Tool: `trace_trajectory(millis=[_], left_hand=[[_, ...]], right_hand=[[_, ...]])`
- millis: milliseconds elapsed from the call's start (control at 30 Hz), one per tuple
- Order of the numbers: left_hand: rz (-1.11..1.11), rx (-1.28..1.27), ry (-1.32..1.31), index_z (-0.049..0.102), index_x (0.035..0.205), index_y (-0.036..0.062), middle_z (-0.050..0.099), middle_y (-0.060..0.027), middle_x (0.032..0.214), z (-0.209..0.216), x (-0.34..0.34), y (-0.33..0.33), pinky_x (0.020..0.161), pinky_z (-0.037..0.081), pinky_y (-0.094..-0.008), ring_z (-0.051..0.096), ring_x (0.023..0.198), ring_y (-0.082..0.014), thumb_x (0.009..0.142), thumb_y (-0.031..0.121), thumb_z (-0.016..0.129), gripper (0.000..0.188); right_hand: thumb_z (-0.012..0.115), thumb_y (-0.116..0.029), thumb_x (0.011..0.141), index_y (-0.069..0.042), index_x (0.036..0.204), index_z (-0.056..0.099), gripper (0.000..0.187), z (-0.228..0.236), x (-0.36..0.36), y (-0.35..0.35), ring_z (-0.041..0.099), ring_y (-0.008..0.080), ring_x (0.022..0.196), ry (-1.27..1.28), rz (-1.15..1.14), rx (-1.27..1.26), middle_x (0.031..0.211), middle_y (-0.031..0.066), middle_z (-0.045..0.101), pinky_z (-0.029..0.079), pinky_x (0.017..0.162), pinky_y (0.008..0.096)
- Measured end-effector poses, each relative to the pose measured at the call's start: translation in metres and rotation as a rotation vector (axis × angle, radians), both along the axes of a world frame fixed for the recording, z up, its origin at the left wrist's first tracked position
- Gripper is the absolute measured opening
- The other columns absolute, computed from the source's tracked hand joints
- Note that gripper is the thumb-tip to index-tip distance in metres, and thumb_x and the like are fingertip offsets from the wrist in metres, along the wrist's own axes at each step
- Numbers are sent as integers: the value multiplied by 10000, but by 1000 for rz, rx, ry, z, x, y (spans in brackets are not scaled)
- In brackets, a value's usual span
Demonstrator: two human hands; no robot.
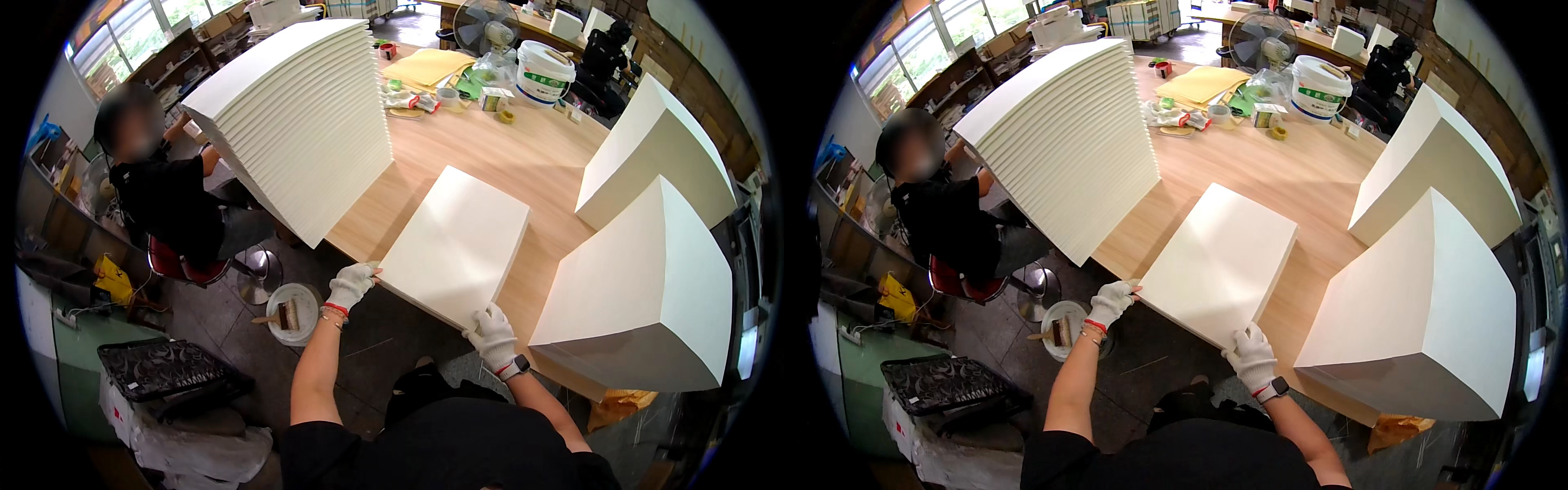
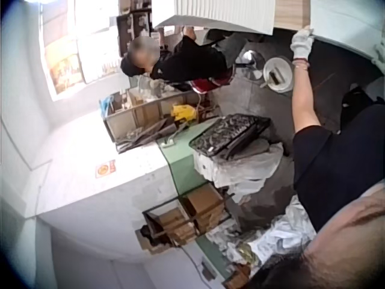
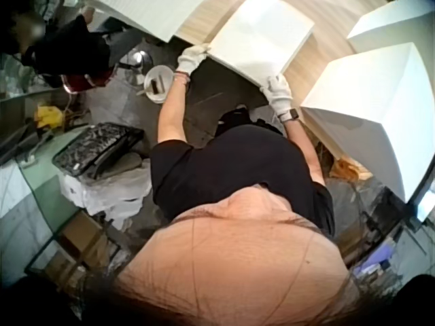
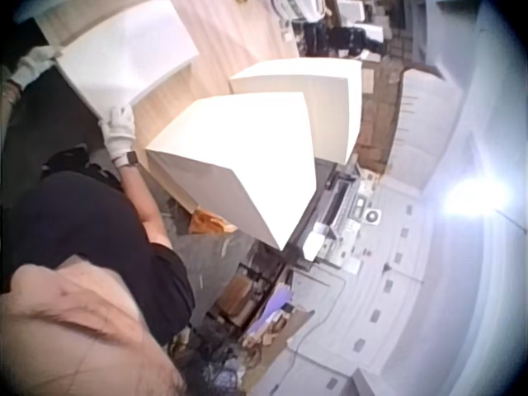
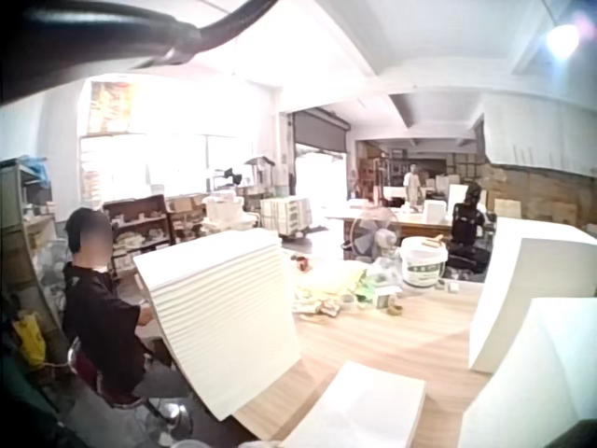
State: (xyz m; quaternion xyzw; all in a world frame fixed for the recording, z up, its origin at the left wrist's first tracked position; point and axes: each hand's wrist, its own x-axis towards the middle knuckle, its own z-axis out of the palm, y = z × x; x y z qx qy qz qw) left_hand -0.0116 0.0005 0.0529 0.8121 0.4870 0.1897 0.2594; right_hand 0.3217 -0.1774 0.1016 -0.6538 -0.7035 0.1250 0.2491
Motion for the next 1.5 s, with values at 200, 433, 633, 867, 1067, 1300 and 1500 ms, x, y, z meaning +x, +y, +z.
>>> trace_trajectory(millis=[200,433,633,867,1067,1300,1500], left_hand=[[25,12,50,714,1072,43,710,-165,923,22,8,-4,714,532,-361,692,830,-289,826,170,694,278],[-32,8,89,692,1084,34,711,-161,944,20,2,-2,744,536,-356,694,866,-287,844,146,682,265],[-51,85,182,657,1168,62,681,-144,1146,27,6,-2,900,512,-375,646,1065,-292,814,158,732,375],[-12,438,-55,624,1184,-6,670,-187,1139,129,81,10,890,525,-364,653,1030,-317,788,67,753,423],[-599,663,-442,653,1108,21,680,-144,1135,321,235,-66,867,546,-390,661,1039,-301,730,11,783,400],[-1280,754,-301,642,1107,72,685,-122,1150,413,389,-164,901,541,-396,659,1055,-313,721,90,807,420],[-1276,682,96,661,1086,91,680,-79,1145,424,478,-223,869,529,-366,651,1042,-294,836,205,687,276]], right_hand=[[828,-240,685,-77,1009,611,423,-6,2,-2,578,385,924,-23,16,38,1038,164,535,513,765,477],[794,-240,716,-47,1010,598,403,-5,0,-4,568,410,1018,37,15,-10,1170,199,541,494,848,478],[770,-279,777,-73,1113,620,421,18,15,-25,602,376,1039,123,16,-97,1210,196,578,512,866,465],[711,-145,882,29,1018,685,223,170,120,-128,675,207,871,594,70,-66,942,129,701,545,771,321],[577,-47,958,41,1157,619,222,254,237,-237,660,211,938,229,-373,1003,1066,177,671,551,799,295],[580,-195,968,7,1153,609,275,261,313,-258,619,221,772,83,-960,717,1010,117,656,506,784,339],[662,-97,904,-31,1058,637,169,278,314,-276,593,207,745,-449,-892,526,889,89,605,511,685,338]])
